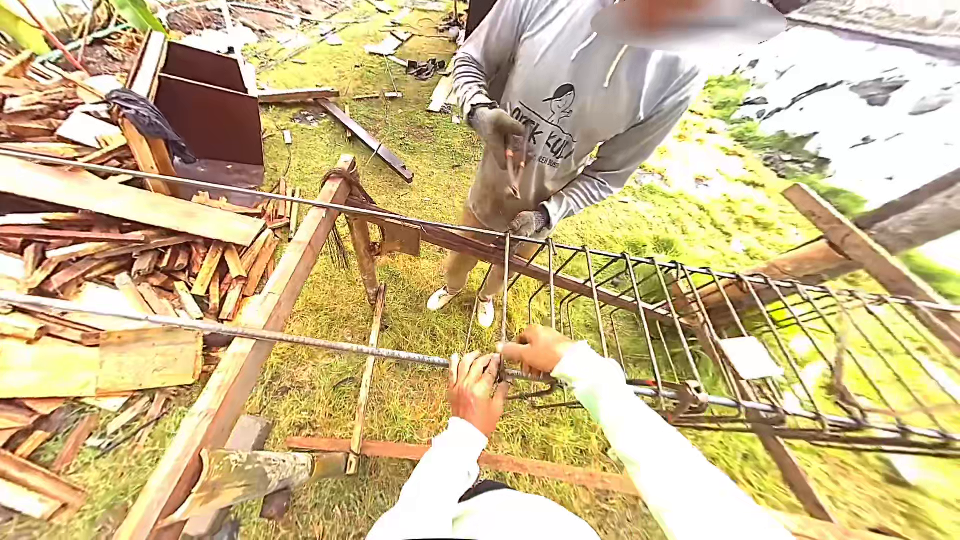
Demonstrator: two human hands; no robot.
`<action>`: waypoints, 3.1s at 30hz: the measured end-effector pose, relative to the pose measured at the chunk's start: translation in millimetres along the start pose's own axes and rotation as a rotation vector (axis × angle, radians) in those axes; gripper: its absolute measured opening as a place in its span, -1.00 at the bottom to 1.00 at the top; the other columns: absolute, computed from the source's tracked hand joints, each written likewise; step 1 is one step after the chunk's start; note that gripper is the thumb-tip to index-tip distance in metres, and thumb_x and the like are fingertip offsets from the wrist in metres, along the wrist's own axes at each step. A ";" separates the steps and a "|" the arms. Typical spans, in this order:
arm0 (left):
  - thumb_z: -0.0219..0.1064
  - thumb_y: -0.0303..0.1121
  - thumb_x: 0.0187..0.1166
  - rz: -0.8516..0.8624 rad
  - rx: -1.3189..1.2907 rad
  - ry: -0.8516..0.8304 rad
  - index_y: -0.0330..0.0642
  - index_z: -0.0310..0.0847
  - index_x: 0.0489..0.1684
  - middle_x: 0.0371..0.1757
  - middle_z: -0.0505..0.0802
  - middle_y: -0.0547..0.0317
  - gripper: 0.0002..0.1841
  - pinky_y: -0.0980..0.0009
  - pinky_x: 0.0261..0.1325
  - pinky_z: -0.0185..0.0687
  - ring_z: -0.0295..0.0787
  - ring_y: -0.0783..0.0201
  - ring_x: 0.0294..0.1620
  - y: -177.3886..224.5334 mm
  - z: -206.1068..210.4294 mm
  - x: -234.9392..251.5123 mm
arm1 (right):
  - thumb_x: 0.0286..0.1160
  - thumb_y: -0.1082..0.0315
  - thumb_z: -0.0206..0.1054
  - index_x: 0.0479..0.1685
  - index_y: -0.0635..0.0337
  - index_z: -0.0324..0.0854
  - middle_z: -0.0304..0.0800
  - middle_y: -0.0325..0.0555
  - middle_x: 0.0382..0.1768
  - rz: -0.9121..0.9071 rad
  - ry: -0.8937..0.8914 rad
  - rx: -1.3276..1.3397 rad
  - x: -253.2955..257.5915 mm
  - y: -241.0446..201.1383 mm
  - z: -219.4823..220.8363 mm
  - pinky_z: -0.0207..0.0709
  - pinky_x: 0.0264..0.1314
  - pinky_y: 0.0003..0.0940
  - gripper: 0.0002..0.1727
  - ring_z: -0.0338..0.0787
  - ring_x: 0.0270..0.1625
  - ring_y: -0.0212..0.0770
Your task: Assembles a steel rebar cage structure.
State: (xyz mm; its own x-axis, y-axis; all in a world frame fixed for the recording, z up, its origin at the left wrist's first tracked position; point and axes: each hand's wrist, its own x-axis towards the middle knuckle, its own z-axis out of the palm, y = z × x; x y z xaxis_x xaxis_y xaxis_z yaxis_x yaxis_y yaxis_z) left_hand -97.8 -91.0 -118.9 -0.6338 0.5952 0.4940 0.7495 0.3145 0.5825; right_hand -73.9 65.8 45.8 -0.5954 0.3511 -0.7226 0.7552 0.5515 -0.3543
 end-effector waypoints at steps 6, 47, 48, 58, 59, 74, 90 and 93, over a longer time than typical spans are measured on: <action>0.24 -0.15 0.63 -0.022 -0.049 -0.158 0.04 0.83 0.29 0.36 0.85 0.18 -0.62 -0.36 0.72 0.07 0.65 -0.06 0.53 1.3 -16.7 7.7 | 0.76 0.08 0.25 -0.02 0.21 0.61 0.61 -0.21 -0.44 -0.028 -0.240 0.077 21.0 0.4 6.3 0.54 -0.40 -0.42 -0.67 0.58 -0.52 -0.37; 0.24 -0.11 0.70 -0.557 -0.183 -0.824 -0.16 0.75 0.17 0.05 0.87 0.01 -0.65 -0.02 0.34 0.63 0.82 0.11 0.13 20.0 -64.4 92.6 | 0.71 0.20 0.03 -0.10 0.28 0.73 0.85 0.12 -0.16 -0.561 0.236 -0.081 25.0 55.2 55.8 0.65 0.15 0.14 -0.61 0.86 0.01 0.09; 0.28 -0.12 0.68 -0.575 -0.208 -0.844 -0.19 0.75 0.16 0.04 0.88 -0.01 -0.65 0.00 0.34 0.63 0.82 0.11 0.12 17.8 -63.5 96.0 | 0.73 0.21 0.03 -0.03 0.28 0.74 0.87 0.13 -0.10 -0.511 0.277 -0.069 19.1 52.4 62.7 0.66 0.18 0.15 -0.60 0.87 0.05 0.10; 0.47 -0.26 0.49 -0.532 -0.068 -1.202 -0.23 0.83 -0.01 -0.03 0.87 -0.08 -0.74 -0.09 0.17 0.62 0.78 0.00 0.06 28.8 -65.4 160.0 | 0.78 0.03 0.08 -0.08 0.19 0.77 0.89 0.06 -0.18 -0.111 0.457 0.020 0.3 19.1 88.7 0.67 0.16 0.15 -0.55 0.89 0.02 0.09; 0.46 -0.26 0.53 -0.504 -0.087 -1.204 -0.23 0.83 0.01 -0.03 0.86 -0.10 -0.74 -0.08 0.16 0.61 0.77 0.00 0.04 28.8 -68.2 161.4 | 0.78 0.04 0.08 -0.10 0.20 0.78 0.89 0.07 -0.21 -0.095 0.459 0.027 0.8 18.2 88.8 0.67 0.15 0.16 -0.55 0.89 0.00 0.10; 0.26 -0.14 0.70 -0.579 -0.568 -0.751 -0.09 0.85 0.06 -0.02 0.93 0.18 -0.70 0.18 0.26 0.73 0.87 0.29 0.03 -19.2 -111.2 41.2 | 0.86 0.09 0.08 -0.21 0.23 0.61 0.48 -0.25 -0.67 0.508 0.380 0.891 0.9 -15.7 84.1 0.35 -0.78 -0.46 -0.59 0.35 -0.81 -0.39; 0.14 -0.10 0.75 -0.451 -0.452 -1.015 -0.08 0.78 0.22 0.19 0.86 0.06 -0.62 0.04 0.39 0.63 0.81 0.14 0.21 -42.3 -99.2 12.1 | 0.71 0.36 0.22 0.14 0.37 0.70 0.81 0.25 0.07 -0.369 0.178 -0.754 -1.7 5.0 47.7 0.64 0.37 0.13 -0.72 0.79 0.26 0.25; 0.14 -0.10 0.75 -0.434 -0.451 -1.022 -0.08 0.78 0.23 0.19 0.86 0.08 -0.62 0.06 0.37 0.65 0.82 0.16 0.18 -39.6 -97.7 13.1 | 0.67 0.45 0.21 0.30 0.41 0.60 0.69 0.33 0.25 -0.199 -0.076 -0.814 -2.7 -21.1 37.7 0.56 0.38 0.25 -0.68 0.68 0.37 0.35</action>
State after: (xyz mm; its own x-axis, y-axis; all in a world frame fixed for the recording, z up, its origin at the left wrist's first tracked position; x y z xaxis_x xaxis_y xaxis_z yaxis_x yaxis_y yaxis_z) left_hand -154.4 -168.0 -72.4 -0.2189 0.8797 -0.4221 0.2470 0.4684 0.8483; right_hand -77.9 24.8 32.8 -0.6546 0.1536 -0.7402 0.1873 0.9816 0.0381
